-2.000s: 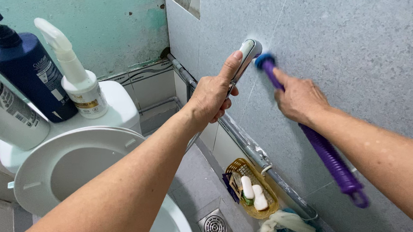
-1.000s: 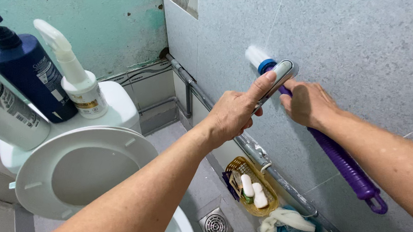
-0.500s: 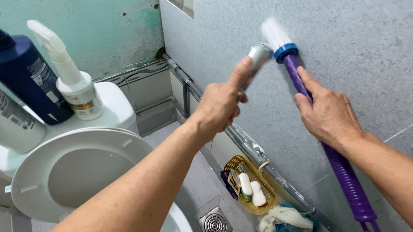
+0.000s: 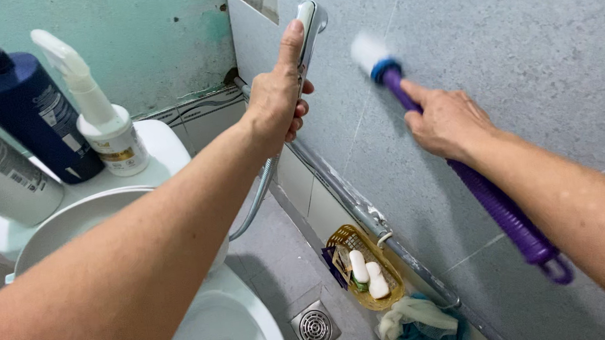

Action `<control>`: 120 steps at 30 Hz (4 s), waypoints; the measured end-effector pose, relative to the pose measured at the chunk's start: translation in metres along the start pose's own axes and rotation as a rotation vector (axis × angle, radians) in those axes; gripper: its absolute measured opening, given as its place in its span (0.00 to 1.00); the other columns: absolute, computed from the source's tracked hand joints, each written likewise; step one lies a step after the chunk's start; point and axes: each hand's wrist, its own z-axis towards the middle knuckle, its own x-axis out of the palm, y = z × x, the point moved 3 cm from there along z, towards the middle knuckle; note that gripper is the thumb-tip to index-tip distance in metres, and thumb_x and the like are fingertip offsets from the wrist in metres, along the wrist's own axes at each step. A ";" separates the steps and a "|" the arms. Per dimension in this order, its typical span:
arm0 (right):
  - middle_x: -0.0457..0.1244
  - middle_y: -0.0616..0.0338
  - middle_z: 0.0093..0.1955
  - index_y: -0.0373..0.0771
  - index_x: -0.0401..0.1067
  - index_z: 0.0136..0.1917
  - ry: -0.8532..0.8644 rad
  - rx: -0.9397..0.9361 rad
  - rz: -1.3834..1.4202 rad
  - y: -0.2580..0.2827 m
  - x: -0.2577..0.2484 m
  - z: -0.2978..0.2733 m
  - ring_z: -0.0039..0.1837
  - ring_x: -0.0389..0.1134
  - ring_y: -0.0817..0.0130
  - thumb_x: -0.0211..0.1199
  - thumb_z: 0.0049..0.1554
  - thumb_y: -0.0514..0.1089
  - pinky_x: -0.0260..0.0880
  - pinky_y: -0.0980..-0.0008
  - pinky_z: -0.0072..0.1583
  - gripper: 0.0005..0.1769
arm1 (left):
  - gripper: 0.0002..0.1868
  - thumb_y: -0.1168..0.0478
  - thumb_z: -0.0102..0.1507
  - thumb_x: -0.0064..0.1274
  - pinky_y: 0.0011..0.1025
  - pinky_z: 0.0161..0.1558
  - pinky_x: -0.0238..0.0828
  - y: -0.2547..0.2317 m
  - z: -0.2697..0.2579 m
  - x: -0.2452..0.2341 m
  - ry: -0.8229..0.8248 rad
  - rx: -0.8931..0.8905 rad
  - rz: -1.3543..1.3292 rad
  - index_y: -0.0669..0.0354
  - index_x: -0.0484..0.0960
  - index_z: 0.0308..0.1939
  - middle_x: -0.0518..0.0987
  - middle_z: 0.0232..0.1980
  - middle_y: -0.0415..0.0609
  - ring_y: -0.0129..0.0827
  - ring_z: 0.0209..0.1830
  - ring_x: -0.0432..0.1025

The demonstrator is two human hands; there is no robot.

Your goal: The person scrubs a tiled wall in a bathroom using a long-handled brush while simultaneously rinsing the area with a handheld shower head. The person holds the shower head in one hand and the brush in the other, working on a small section of the wall.

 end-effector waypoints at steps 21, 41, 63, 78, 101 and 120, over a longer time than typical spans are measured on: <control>0.69 0.43 0.50 0.57 0.61 0.77 0.005 -0.279 -0.231 0.064 -0.007 0.084 0.51 0.72 0.48 0.51 0.60 0.46 0.73 0.51 0.56 0.32 | 0.46 0.16 0.51 0.36 0.29 0.15 0.51 0.024 0.041 -0.014 0.098 -0.195 0.046 0.58 0.79 0.31 0.63 0.17 0.36 0.23 0.12 0.57; 0.67 0.46 0.48 0.59 0.54 0.80 -0.011 -0.176 -0.057 0.131 -0.037 0.163 0.45 0.71 0.55 0.46 0.62 0.43 0.74 0.53 0.49 0.33 | 0.47 0.14 0.50 0.34 0.29 0.17 0.52 0.014 0.143 -0.045 0.080 -0.180 0.019 0.56 0.76 0.32 0.63 0.19 0.36 0.24 0.14 0.56; 0.68 0.39 0.47 0.48 0.60 0.77 -0.332 -0.406 0.175 0.146 -0.051 0.201 0.49 0.70 0.47 0.51 0.59 0.42 0.71 0.51 0.56 0.32 | 0.48 0.14 0.50 0.32 0.29 0.19 0.51 0.003 0.179 -0.059 0.064 -0.120 0.075 0.56 0.76 0.33 0.63 0.19 0.36 0.23 0.16 0.56; 0.70 0.42 0.45 0.55 0.66 0.74 0.014 -0.266 0.059 0.106 -0.015 0.157 0.47 0.73 0.50 0.51 0.57 0.44 0.72 0.52 0.54 0.31 | 0.49 0.14 0.49 0.35 0.29 0.16 0.49 0.019 0.128 -0.027 0.150 -0.207 0.040 0.59 0.79 0.34 0.63 0.19 0.37 0.23 0.14 0.57; 0.69 0.45 0.44 0.59 0.52 0.84 -0.055 -0.098 -0.002 0.062 -0.030 0.077 0.42 0.72 0.54 0.47 0.65 0.47 0.77 0.54 0.47 0.34 | 0.47 0.15 0.50 0.35 0.28 0.15 0.51 0.022 0.041 0.012 0.240 -0.226 -0.012 0.57 0.78 0.32 0.63 0.17 0.36 0.23 0.12 0.58; 0.67 0.49 0.34 0.63 0.53 0.80 -0.100 -0.088 0.078 0.013 -0.024 0.013 0.34 0.68 0.61 0.51 0.60 0.50 0.72 0.55 0.43 0.35 | 0.46 0.16 0.52 0.32 0.25 0.14 0.52 0.014 0.006 0.041 0.263 -0.161 -0.033 0.55 0.77 0.33 0.62 0.17 0.34 0.20 0.13 0.58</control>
